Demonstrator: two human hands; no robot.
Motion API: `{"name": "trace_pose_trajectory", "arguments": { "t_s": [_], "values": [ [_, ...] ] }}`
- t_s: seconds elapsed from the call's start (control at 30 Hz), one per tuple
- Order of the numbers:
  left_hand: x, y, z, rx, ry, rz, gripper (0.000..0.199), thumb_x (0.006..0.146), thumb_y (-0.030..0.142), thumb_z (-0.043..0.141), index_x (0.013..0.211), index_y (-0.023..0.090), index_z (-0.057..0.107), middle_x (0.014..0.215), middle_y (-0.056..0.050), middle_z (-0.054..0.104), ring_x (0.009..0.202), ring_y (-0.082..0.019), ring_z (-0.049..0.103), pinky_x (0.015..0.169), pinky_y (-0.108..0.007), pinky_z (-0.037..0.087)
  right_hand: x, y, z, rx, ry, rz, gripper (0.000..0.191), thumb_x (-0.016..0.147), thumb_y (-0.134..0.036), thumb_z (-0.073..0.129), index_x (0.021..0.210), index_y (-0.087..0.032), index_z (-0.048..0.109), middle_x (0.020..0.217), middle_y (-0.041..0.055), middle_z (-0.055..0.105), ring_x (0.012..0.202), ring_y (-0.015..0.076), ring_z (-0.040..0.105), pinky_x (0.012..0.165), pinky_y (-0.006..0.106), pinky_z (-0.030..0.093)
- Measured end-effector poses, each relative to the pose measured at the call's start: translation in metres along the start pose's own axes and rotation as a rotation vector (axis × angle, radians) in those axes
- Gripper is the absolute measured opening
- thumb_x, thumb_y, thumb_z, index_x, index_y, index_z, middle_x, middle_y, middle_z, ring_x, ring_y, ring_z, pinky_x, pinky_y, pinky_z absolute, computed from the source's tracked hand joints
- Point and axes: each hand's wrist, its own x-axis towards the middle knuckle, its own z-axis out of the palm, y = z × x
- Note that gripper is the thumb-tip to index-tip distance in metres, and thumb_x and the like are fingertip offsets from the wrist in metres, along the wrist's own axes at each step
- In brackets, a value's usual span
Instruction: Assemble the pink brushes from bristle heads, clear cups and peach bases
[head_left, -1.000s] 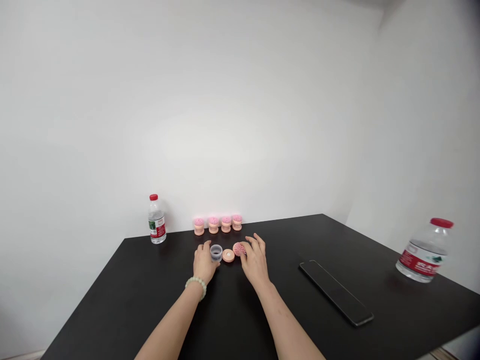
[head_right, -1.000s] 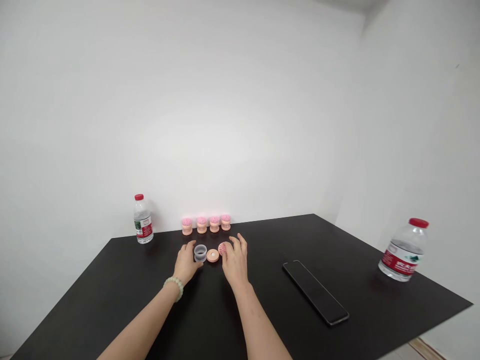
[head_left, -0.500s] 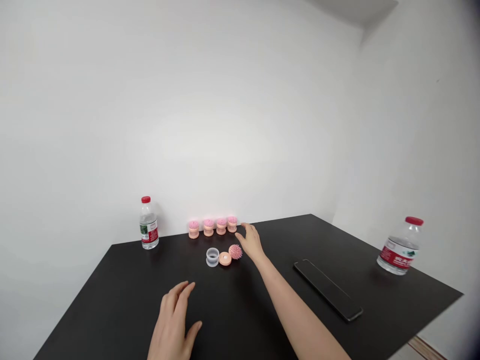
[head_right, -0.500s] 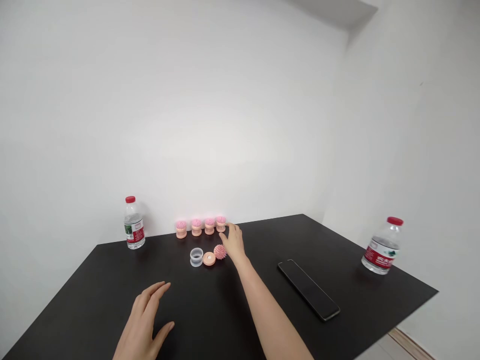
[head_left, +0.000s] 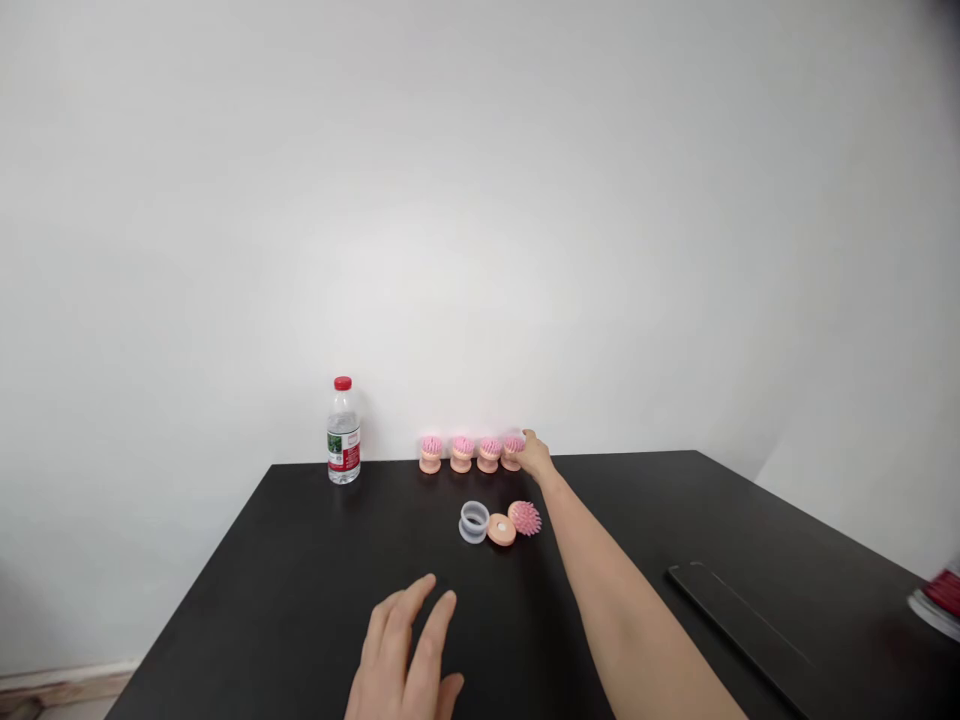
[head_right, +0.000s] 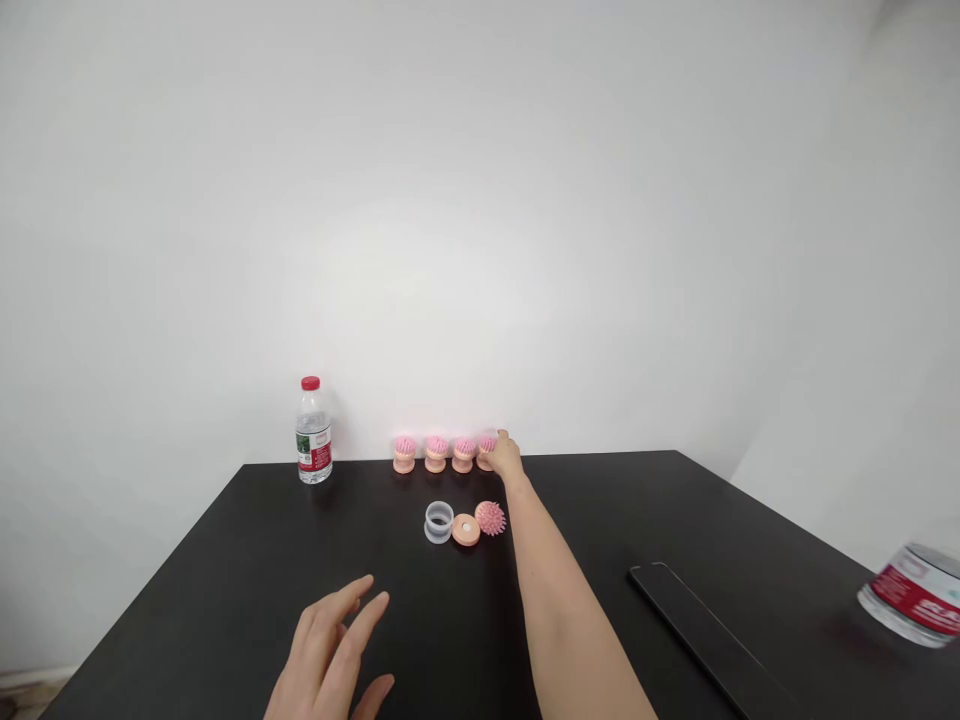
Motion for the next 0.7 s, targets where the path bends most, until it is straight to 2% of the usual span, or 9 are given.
{"name": "trace_pose_trajectory", "arguments": {
  "t_s": [0.1,0.2,0.27,0.4,0.47,0.6,0.63,0.7],
  "values": [
    [0.001,0.005,-0.009,-0.012,-0.035,-0.013,0.058,0.089,0.011,0.049,0.142,0.033,0.042,0.132,-0.013,0.062,0.113,-0.033,0.063,0.078,-0.044,0.062,0.0,-0.006,0.004,0.038,0.003,-0.011,0.032,0.097,-0.032,0.062,0.125,-0.016,0.059,0.125,0.0099,0.062,0.106,0.0237,0.065,0.089,0.044,0.056],
    [0.005,0.004,-0.019,-0.008,-0.045,0.034,0.058,0.091,0.015,0.052,0.145,0.033,0.04,0.132,-0.013,0.061,0.113,-0.034,0.062,0.078,-0.044,0.061,-0.008,-0.009,0.0,0.074,0.039,0.014,0.033,0.097,-0.032,0.062,0.125,-0.016,0.059,0.126,0.01,0.062,0.106,0.0239,0.065,0.089,0.044,0.056],
    [0.009,0.001,-0.023,-0.01,-0.032,0.1,0.055,0.09,0.017,0.055,0.142,0.029,0.043,0.13,-0.014,0.061,0.111,-0.033,0.061,0.08,-0.043,0.06,-0.016,-0.011,-0.01,0.096,0.093,0.043,0.033,0.097,-0.032,0.062,0.126,-0.016,0.059,0.127,0.0102,0.061,0.107,0.0245,0.064,0.09,0.045,0.056],
    [0.016,-0.001,-0.027,-0.02,0.006,0.119,0.045,0.092,0.021,0.054,0.136,0.023,0.047,0.127,-0.017,0.057,0.109,-0.033,0.059,0.083,-0.045,0.057,-0.043,-0.026,-0.036,0.165,0.223,0.026,0.041,0.093,-0.027,0.066,0.13,-0.015,0.054,0.131,0.0126,0.059,0.116,0.0278,0.06,0.098,0.049,0.05],
    [0.019,-0.001,-0.027,-0.038,-0.008,0.101,0.043,0.094,0.025,0.053,0.136,0.021,0.046,0.127,-0.017,0.055,0.11,-0.033,0.057,0.086,-0.047,0.055,-0.072,-0.042,-0.045,0.22,0.243,-0.052,0.055,0.087,-0.023,0.069,0.135,-0.01,0.047,0.132,0.0176,0.058,0.118,0.0279,0.059,0.101,0.044,0.048],
    [0.021,-0.007,-0.023,-0.053,-0.027,0.03,0.047,0.095,0.034,0.051,0.138,0.018,0.043,0.128,-0.019,0.055,0.115,-0.036,0.054,0.093,-0.052,0.05,-0.164,-0.079,-0.044,0.343,0.15,-0.299,0.059,0.077,-0.031,0.077,0.129,-0.02,0.052,0.126,0.0081,0.064,0.11,0.0221,0.064,0.094,0.034,0.053],
    [0.021,-0.011,-0.021,-0.057,-0.024,0.018,0.05,0.094,0.038,0.052,0.138,0.016,0.043,0.128,-0.02,0.055,0.115,-0.037,0.054,0.094,-0.053,0.05,-0.189,-0.087,-0.041,0.382,0.088,-0.382,0.06,0.074,-0.031,0.079,0.127,-0.022,0.054,0.124,0.0057,0.065,0.108,0.0209,0.065,0.092,0.032,0.054],
    [0.02,-0.019,-0.019,-0.071,-0.038,-0.014,0.056,0.09,0.044,0.053,0.136,0.013,0.045,0.127,-0.021,0.057,0.116,-0.039,0.054,0.095,-0.055,0.049,-0.234,-0.101,-0.036,0.527,-0.113,-0.555,0.067,0.071,-0.031,0.08,0.13,-0.022,0.051,0.125,0.0078,0.064,0.109,0.0231,0.065,0.094,0.036,0.054]
  ]
}}
